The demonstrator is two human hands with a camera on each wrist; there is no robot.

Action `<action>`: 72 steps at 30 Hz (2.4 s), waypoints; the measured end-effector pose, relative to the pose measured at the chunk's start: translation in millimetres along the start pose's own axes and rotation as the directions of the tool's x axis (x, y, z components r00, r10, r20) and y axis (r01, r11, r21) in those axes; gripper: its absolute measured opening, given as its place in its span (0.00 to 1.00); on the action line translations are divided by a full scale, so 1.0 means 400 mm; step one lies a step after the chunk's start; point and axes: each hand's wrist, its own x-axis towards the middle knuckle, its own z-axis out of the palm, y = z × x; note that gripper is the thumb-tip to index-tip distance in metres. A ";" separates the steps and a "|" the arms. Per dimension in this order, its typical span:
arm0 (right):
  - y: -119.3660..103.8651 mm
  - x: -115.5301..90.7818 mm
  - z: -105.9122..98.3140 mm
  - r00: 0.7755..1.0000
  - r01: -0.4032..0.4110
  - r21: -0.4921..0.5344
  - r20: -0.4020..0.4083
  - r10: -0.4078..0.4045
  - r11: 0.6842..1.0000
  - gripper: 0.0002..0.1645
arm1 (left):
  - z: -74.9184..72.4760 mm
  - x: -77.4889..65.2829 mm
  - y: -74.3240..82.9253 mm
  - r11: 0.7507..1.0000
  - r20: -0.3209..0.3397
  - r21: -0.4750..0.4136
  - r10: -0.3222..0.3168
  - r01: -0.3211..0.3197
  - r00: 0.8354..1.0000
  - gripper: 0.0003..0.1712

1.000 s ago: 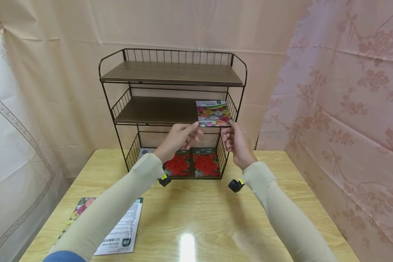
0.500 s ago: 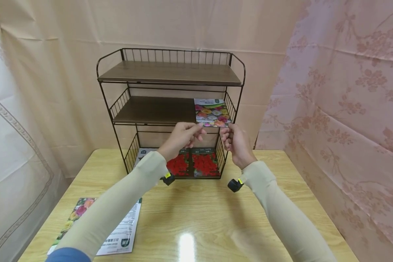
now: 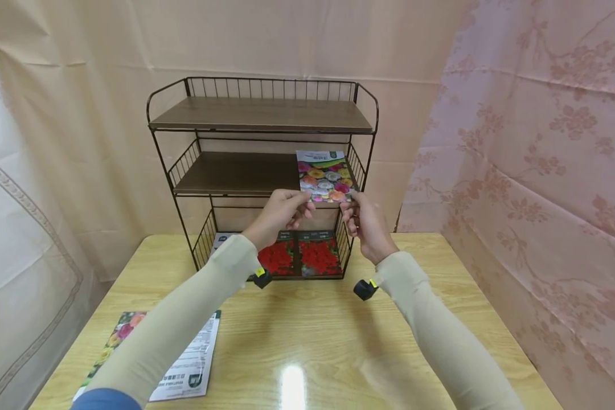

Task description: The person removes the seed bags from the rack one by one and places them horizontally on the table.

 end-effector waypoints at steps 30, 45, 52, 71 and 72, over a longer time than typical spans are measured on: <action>0.013 -0.008 0.003 0.994 0.111 -0.065 0.007 -0.111 0.992 0.19 | -0.017 -0.025 0.002 0.993 0.010 0.079 0.083 -0.084 0.996 0.22; 0.028 -0.020 0.008 0.989 0.146 -0.106 0.046 -0.142 0.984 0.21 | -0.034 -0.048 -0.008 0.988 0.032 0.117 0.093 -0.096 0.995 0.22; 0.037 -0.027 0.007 0.990 0.136 -0.105 0.039 -0.132 0.985 0.21 | -0.044 -0.062 -0.018 0.981 0.083 0.134 0.127 -0.137 0.988 0.22; 0.074 -0.044 0.009 0.977 0.204 -0.112 0.087 -0.195 0.973 0.23 | -0.062 -0.098 -0.038 0.975 0.119 0.159 0.136 -0.155 0.983 0.23; 0.076 -0.045 0.010 0.978 0.200 -0.114 0.088 -0.191 0.973 0.23 | -0.063 -0.100 -0.039 0.975 0.122 0.158 0.137 -0.155 0.983 0.23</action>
